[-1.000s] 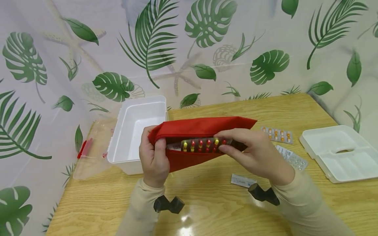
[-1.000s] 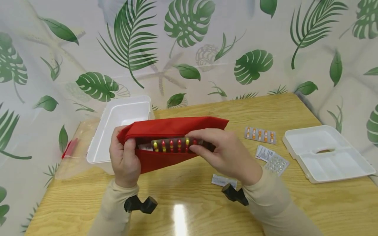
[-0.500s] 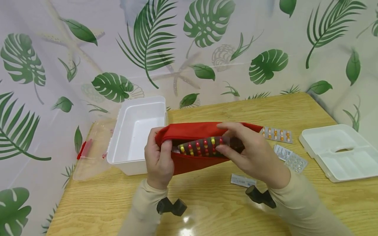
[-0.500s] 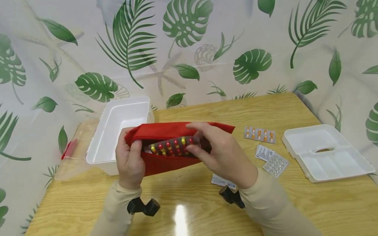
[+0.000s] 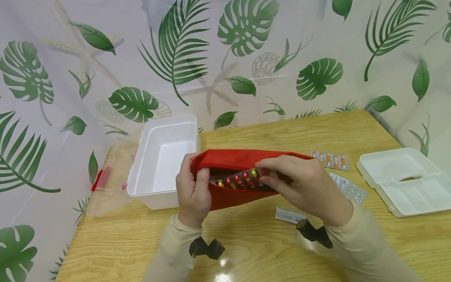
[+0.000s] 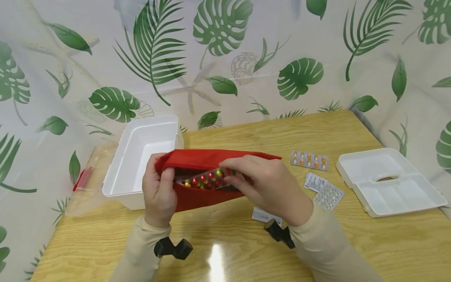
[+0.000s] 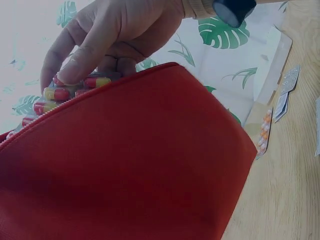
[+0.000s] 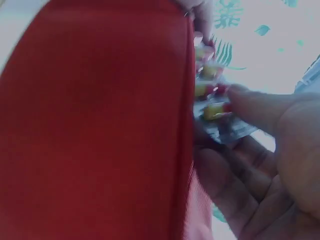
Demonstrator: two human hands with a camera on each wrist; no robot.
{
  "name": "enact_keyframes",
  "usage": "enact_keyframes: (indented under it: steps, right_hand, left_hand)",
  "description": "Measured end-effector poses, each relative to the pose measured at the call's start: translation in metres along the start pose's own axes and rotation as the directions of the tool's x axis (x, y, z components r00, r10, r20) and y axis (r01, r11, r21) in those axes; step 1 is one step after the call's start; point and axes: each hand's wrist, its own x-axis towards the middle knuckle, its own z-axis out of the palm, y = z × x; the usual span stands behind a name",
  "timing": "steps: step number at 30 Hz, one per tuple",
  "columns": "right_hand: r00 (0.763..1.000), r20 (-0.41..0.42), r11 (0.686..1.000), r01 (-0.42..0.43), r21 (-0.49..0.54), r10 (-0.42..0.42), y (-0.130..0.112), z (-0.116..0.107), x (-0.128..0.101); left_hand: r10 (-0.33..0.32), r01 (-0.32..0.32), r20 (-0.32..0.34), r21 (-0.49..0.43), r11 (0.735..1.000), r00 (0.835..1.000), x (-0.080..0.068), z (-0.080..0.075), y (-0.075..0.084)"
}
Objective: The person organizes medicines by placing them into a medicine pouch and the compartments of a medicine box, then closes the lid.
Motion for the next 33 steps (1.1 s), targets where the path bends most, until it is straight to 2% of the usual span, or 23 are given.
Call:
enact_keyframes:
  steps: [4, 8, 13, 17, 24, 27, 31, 33]
  right_hand:
    - [0.999, 0.03, 0.998, -0.031, 0.059, 0.029, -0.002, 0.005, 0.0]
    - [0.999, 0.038, 0.999, 0.016, 0.032, -0.017, -0.004, 0.01, 0.001]
    - [0.994, 0.102, 0.999, -0.028, 0.04, 0.024, -0.007, 0.021, -0.001]
    - [0.989, 0.134, 0.997, -0.07, 0.011, 0.068, -0.008, 0.027, -0.003]
    - [0.996, 0.085, 0.999, -0.011, -0.043, 0.014, -0.008, 0.029, -0.002]
    - [0.997, 0.071, 0.998, -0.01, -0.062, 0.014, -0.008, 0.026, -0.002]
    - [0.995, 0.092, 0.993, -0.039, -0.113, 0.049, -0.009, 0.022, -0.003]
    - [0.997, 0.076, 0.992, -0.02, -0.126, 0.03, -0.009, 0.02, -0.002]
  left_hand:
    - [-0.004, 0.004, -0.011, -0.009, 1.0, 1.0, 0.0, 0.0, 0.002]
    - [0.003, -0.003, 0.017, 0.001, 1.0, 1.0, 0.0, 0.003, 0.003]
    - [0.009, -0.009, 0.023, 0.024, 1.0, 1.0, -0.002, 0.005, 0.001]
    - [0.003, -0.003, -0.004, 0.04, 0.999, 1.0, -0.001, 0.003, 0.0]
    - [-0.031, 0.032, -0.074, 0.004, 0.999, 0.997, 0.002, -0.001, 0.003]
    - [-0.057, 0.055, -0.101, -0.021, 0.998, 0.993, 0.003, -0.002, 0.004]
    - [-0.081, 0.077, -0.132, -0.038, 0.996, 0.988, 0.004, -0.004, 0.004]
    - [-0.086, 0.081, -0.144, -0.041, 0.996, 0.986, 0.004, -0.005, 0.004]
